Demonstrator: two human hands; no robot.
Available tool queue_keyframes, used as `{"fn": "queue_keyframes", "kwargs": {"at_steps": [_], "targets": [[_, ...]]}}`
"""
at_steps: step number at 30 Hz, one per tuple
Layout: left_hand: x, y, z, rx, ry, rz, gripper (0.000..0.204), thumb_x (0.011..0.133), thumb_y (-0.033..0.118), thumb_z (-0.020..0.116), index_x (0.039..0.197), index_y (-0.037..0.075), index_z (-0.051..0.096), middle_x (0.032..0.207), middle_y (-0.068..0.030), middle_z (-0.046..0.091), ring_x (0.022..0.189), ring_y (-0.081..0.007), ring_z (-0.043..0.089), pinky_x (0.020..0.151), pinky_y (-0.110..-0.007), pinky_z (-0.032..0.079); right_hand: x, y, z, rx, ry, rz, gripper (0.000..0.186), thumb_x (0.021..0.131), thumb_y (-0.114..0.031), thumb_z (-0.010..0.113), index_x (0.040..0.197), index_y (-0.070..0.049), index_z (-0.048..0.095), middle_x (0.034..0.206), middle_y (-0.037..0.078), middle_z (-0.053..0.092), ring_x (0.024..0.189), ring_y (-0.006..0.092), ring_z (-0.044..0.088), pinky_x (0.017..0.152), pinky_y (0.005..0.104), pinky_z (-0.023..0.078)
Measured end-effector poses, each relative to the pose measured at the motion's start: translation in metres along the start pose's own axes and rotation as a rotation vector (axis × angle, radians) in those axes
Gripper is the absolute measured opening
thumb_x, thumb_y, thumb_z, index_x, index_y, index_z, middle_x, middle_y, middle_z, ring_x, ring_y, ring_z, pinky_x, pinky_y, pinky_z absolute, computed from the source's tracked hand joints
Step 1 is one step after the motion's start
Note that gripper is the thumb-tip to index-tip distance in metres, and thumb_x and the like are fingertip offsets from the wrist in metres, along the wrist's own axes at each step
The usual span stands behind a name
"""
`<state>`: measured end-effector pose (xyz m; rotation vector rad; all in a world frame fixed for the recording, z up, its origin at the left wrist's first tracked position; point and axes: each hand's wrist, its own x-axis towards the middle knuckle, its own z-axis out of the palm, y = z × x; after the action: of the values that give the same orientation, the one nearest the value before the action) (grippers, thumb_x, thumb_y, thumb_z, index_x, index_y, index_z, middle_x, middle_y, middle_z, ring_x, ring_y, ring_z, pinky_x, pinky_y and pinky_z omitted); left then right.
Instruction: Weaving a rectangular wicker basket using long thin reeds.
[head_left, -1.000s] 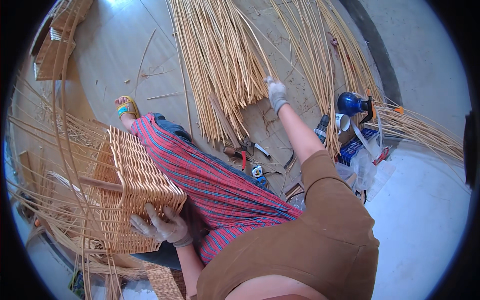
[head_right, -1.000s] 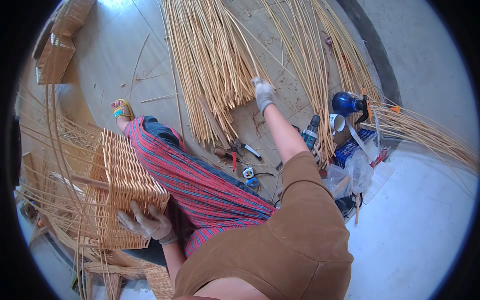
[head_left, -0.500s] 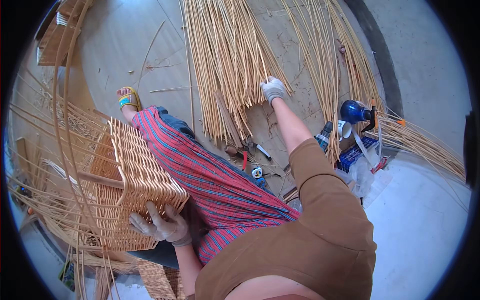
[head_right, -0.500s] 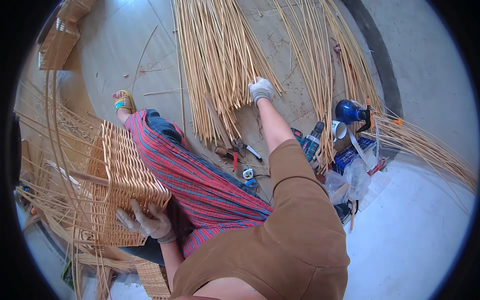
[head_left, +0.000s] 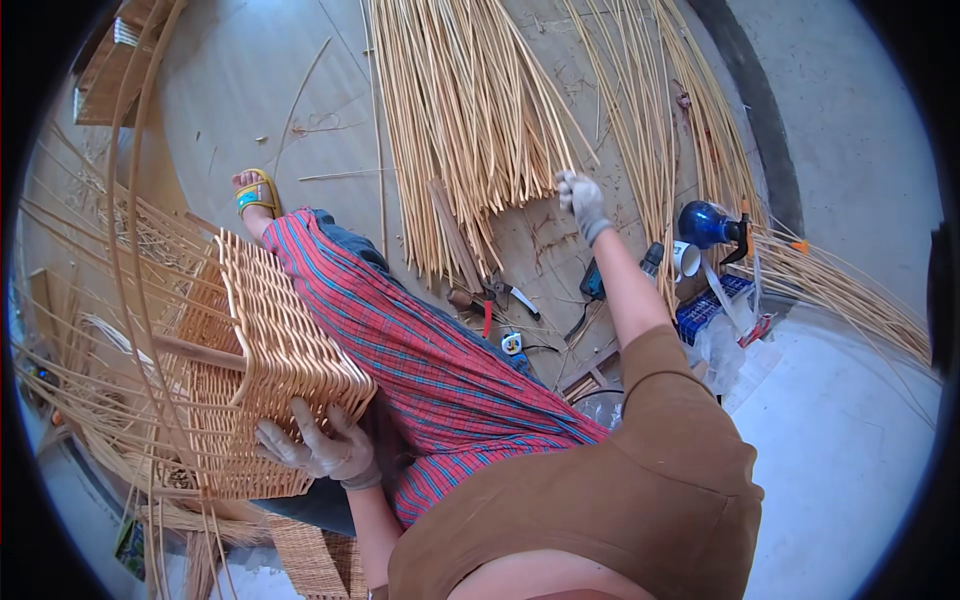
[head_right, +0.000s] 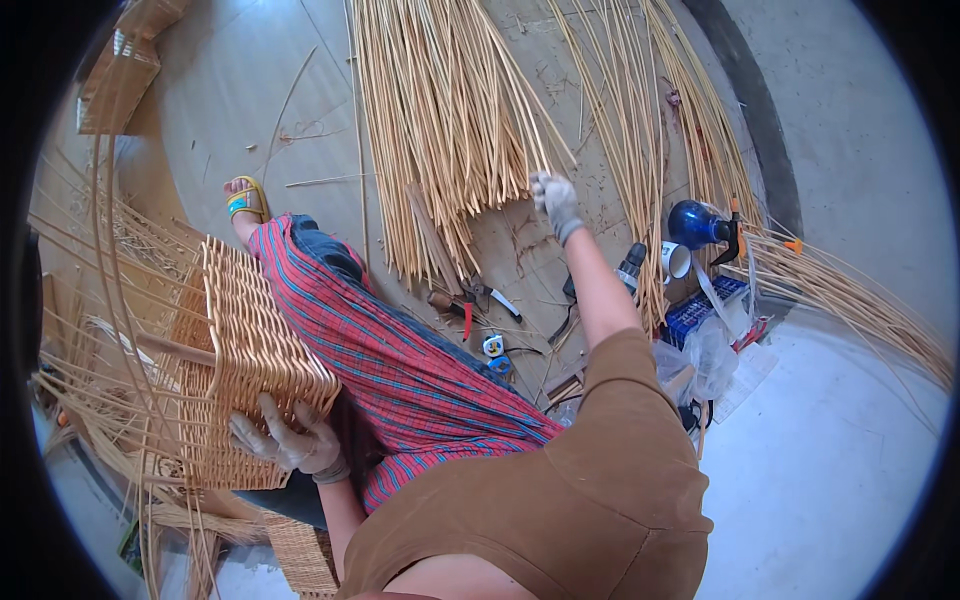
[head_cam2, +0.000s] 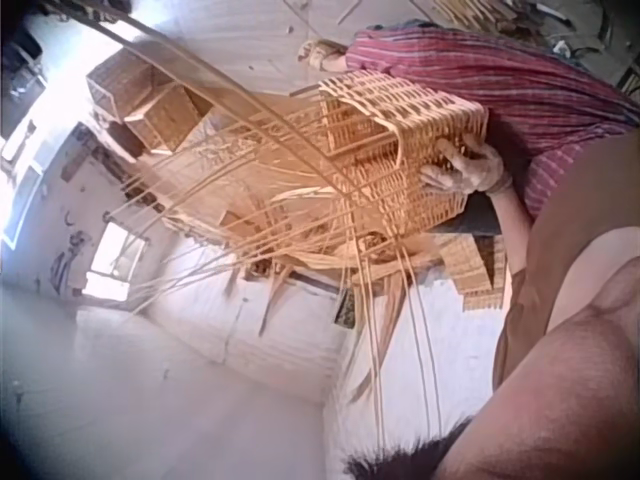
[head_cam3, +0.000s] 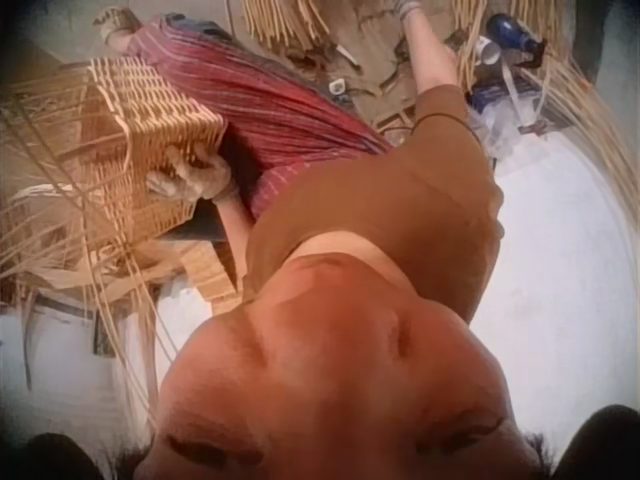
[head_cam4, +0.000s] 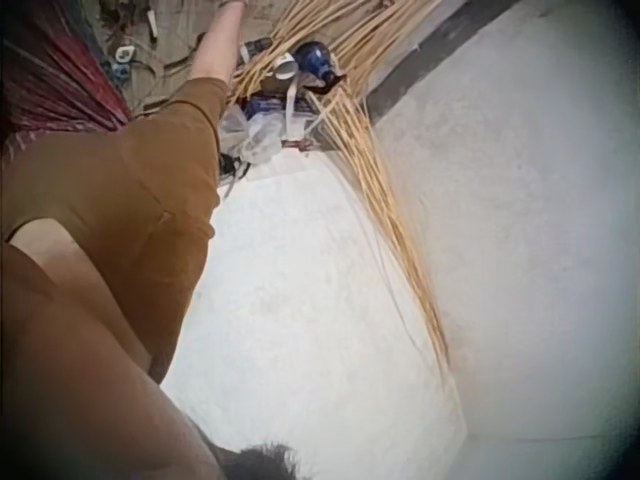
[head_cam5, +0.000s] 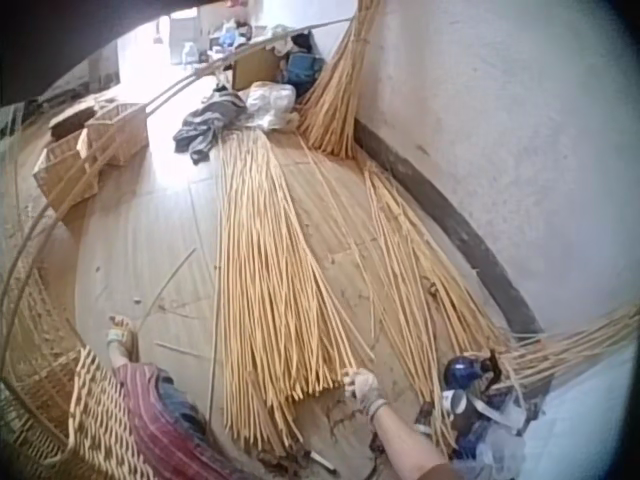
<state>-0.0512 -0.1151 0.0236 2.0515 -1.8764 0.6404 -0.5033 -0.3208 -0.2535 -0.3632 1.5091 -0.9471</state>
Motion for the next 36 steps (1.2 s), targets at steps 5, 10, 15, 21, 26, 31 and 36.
{"fn": "queue_keyframes", "kwargs": {"at_steps": [5,10,15,21,26,31,36], "targets": [[0.002,0.003,0.0,-0.004,0.003,0.007,0.044,0.101,0.035,0.055,0.132,0.003,0.061,0.15,-0.0253,0.04,0.138,-0.0432,0.039,0.115,-0.06,0.028,-0.096,0.035,-0.015,0.331,-0.188,0.246,0.034,0.103,-0.042,0.049,0.092,-0.011,0.056,0.058,-0.009,0.031,0.044,0.0057,0.03,0.041,0.0252,0.026],[0.001,0.002,-0.002,-0.023,0.012,0.001,0.043,0.1,0.036,0.056,0.132,0.006,0.061,0.149,-0.025,0.04,0.138,-0.0446,0.039,0.114,-0.063,0.028,-0.19,0.029,0.025,0.356,-0.689,0.446,0.04,0.106,-0.045,0.043,0.092,-0.009,0.055,0.058,-0.008,0.03,0.044,0.006,0.029,0.04,0.0226,0.025],[0.001,0.003,-0.003,-0.04,0.03,-0.011,0.042,0.1,0.036,0.057,0.131,0.008,0.062,0.148,-0.0235,0.042,0.136,-0.0455,0.04,0.111,-0.065,0.029,-0.162,0.024,0.069,0.184,-0.525,0.265,0.032,0.105,-0.039,0.049,0.101,-0.009,0.061,0.061,-0.009,0.039,0.047,0.0037,0.034,0.042,0.0197,0.03],[0.0,0.006,-0.001,-0.06,0.045,-0.012,0.043,0.1,0.037,0.057,0.131,0.007,0.062,0.147,-0.0237,0.042,0.136,-0.0442,0.041,0.112,-0.065,0.028,-0.056,0.033,0.039,-0.782,0.329,-0.357,0.029,0.092,-0.036,0.063,0.103,-0.01,0.065,0.086,0.014,0.071,0.076,0.0304,0.067,0.073,0.0438,0.053],[-0.007,0.0,-0.001,-0.007,0.051,-0.01,0.043,0.1,0.038,0.056,0.13,0.008,0.062,0.147,-0.0231,0.042,0.136,-0.0438,0.04,0.112,-0.065,0.028,-0.024,0.064,0.011,-1.215,0.579,-0.144,0.024,0.09,-0.022,0.053,0.109,-0.013,0.065,0.099,0.025,0.069,0.099,0.0405,0.067,0.085,0.0504,0.053],[-0.005,-0.005,-0.008,-0.002,0.042,0.011,0.043,0.1,0.038,0.056,0.131,0.008,0.062,0.148,-0.0223,0.041,0.137,-0.0437,0.039,0.112,-0.065,0.028,0.02,0.088,0.001,-0.381,0.25,0.16,0.03,0.097,-0.036,0.051,0.114,-0.015,0.065,0.095,0.019,0.071,0.086,0.0386,0.068,0.081,0.0475,0.054],[-0.006,-0.001,-0.009,0.016,0.022,0.001,0.041,0.1,0.035,0.058,0.131,0.007,0.061,0.147,-0.0222,0.042,0.138,-0.0433,0.038,0.113,-0.063,0.028,-0.008,0.045,-0.011,-0.67,0.111,-0.176,0.03,0.101,-0.038,0.05,0.099,-0.015,0.069,0.066,0.003,0.057,0.057,0.012,0.054,0.054,0.0329,0.045]]}}
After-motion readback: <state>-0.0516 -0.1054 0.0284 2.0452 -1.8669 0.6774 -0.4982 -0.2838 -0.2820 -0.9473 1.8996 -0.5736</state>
